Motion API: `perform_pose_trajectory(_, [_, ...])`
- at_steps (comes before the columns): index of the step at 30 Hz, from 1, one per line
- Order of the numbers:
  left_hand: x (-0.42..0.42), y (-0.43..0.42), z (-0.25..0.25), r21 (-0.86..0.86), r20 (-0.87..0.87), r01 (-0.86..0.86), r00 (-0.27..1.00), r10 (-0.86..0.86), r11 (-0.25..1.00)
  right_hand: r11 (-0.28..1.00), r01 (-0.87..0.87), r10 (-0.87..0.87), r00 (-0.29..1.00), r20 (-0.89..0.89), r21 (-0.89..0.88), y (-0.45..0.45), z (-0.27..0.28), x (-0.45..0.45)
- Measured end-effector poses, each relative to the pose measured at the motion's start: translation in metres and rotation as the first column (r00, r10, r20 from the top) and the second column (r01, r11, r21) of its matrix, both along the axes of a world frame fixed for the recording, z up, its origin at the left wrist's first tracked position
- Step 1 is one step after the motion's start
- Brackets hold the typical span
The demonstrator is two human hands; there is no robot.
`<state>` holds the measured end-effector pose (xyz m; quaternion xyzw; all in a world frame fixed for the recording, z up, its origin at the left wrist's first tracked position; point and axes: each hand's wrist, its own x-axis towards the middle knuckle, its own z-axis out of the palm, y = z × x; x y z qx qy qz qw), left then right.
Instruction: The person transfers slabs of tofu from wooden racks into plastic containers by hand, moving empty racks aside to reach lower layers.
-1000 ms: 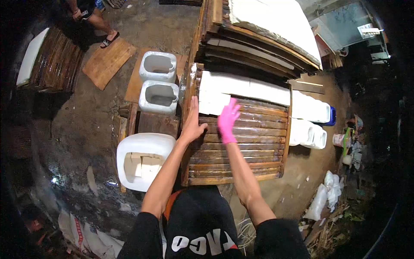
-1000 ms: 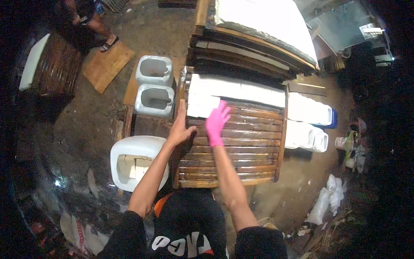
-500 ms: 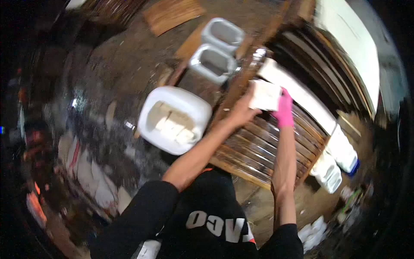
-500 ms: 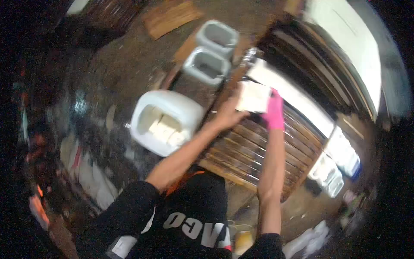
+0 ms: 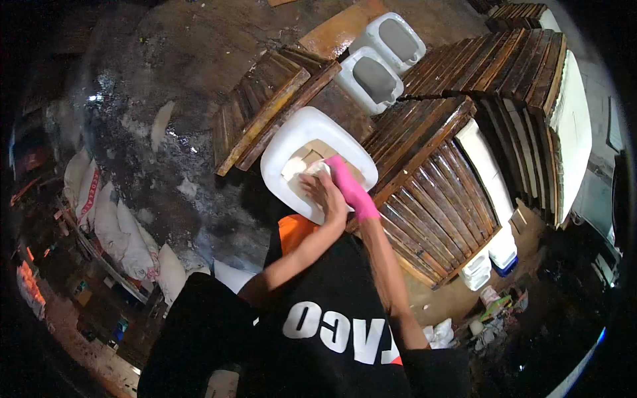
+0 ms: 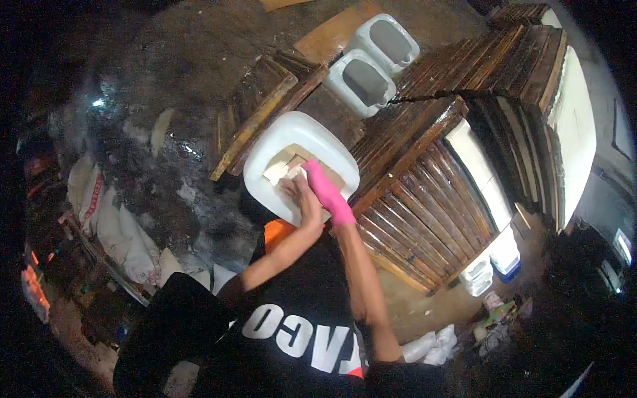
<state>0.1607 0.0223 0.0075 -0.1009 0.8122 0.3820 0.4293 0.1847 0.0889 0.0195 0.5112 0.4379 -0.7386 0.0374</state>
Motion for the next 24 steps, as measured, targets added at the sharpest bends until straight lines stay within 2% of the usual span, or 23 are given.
perform_pose_trajectory(2, [0.012,-0.021,-0.075,-0.428,0.210,0.073,0.978,0.020,0.901,0.989,0.070,-0.058,0.994,0.093,-0.127,-0.024,-0.057,0.007])
perform_pose_trajectory(3, [-0.001,-0.013,-0.061,-0.297,0.454,0.051,0.886,0.093,0.954,0.976,0.112,-0.086,0.986,0.141,-0.184,-0.031,-0.076,0.010])
perform_pose_trajectory(4, [-0.023,-0.003,-0.037,-0.175,0.674,-0.008,0.728,0.126,0.985,0.955,0.189,-0.124,0.954,0.274,-0.227,-0.028,-0.075,0.005])
perform_pose_trajectory(5, [-0.039,0.002,-0.026,-0.074,0.850,-0.095,0.515,0.112,0.993,0.926,0.275,-0.156,0.901,0.404,-0.257,-0.024,-0.067,-0.003])
perform_pose_trajectory(6, [-0.034,-0.006,-0.054,-0.063,0.872,-0.114,0.478,0.110,0.992,0.890,0.365,-0.178,0.831,0.527,-0.273,-0.020,-0.058,-0.010])
perform_pose_trajectory(7, [-0.017,-0.022,-0.108,-0.050,0.892,-0.132,0.440,0.103,0.990,0.922,0.325,-0.151,0.804,0.575,-0.211,-0.022,-0.065,-0.009])
perform_pose_trajectory(8, [-0.009,-0.027,-0.138,-0.034,0.909,-0.155,0.406,0.095,0.987,0.948,0.279,-0.125,0.770,0.626,-0.154,-0.024,-0.071,-0.008])
perform_pose_trajectory(9, [-0.018,-0.020,-0.117,-0.046,0.887,-0.131,0.450,0.100,0.990,0.996,0.086,-0.050,0.778,0.626,-0.028,-0.039,-0.106,0.010])
perform_pose_trajectory(10, [-0.028,-0.013,-0.095,-0.060,0.864,-0.106,0.492,0.105,0.993,0.968,-0.226,0.095,0.734,0.673,0.110,-0.044,-0.109,0.008])
perform_pose_trajectory(11, [-0.039,-0.010,-0.077,-0.077,0.876,-0.200,0.454,0.162,0.977,0.826,-0.519,0.178,0.610,0.772,0.220,-0.048,-0.110,0.005])
perform_pose_trajectory(12, [-0.048,-0.008,-0.059,-0.098,0.886,-0.292,0.410,0.217,0.952,0.700,-0.637,0.164,0.582,0.796,0.322,-0.052,-0.106,0.001])
perform_pose_trajectory(13, [-0.054,-0.005,-0.043,-0.174,0.850,-0.186,0.467,0.243,0.967,0.545,-0.736,0.144,0.554,0.820,0.401,-0.054,-0.103,-0.001])
perform_pose_trajectory(14, [-0.055,-0.006,-0.049,-0.181,0.858,-0.207,0.445,0.258,0.961,0.364,-0.812,0.118,0.526,0.842,0.456,-0.055,-0.105,0.001])
perform_pose_trajectory(16, [-0.060,-0.009,-0.065,-0.199,0.872,-0.247,0.397,0.287,0.948,0.248,-0.861,0.067,0.472,0.879,0.444,-0.052,-0.111,0.007])
perform_pose_trajectory(18, [-0.062,-0.020,-0.090,-0.045,0.928,-0.324,0.336,0.160,0.945,0.277,-0.934,0.198,0.284,0.938,0.225,-0.034,-0.069,-0.011])
perform_pose_trajectory(19, [-0.068,-0.016,-0.082,-0.078,0.940,-0.337,0.288,0.182,0.938,0.253,-0.949,0.223,0.247,0.943,0.189,-0.029,-0.059,-0.015])
perform_pose_trajectory(20, [-0.074,-0.013,-0.074,-0.113,0.949,-0.348,0.240,0.205,0.931,0.271,-0.934,0.243,0.301,0.922,0.234,-0.032,-0.065,-0.013])
perform_pose_trajectory(22, [-0.074,-0.009,-0.072,-0.050,0.976,-0.482,0.163,0.145,0.875,0.445,-0.708,0.060,0.635,0.770,0.549,-0.042,-0.113,-0.004])
perform_pose_trajectory(23, [-0.078,0.004,-0.050,-0.110,0.938,-0.507,0.232,0.258,0.855,0.263,-0.853,0.176,0.503,0.846,0.452,-0.031,-0.067,-0.011])
perform_pose_trajectory(24, [-0.081,0.018,-0.035,-0.225,0.885,-0.386,0.303,0.353,0.895,0.163,-0.834,-0.011,0.533,0.846,0.527,-0.057,-0.167,-0.001])
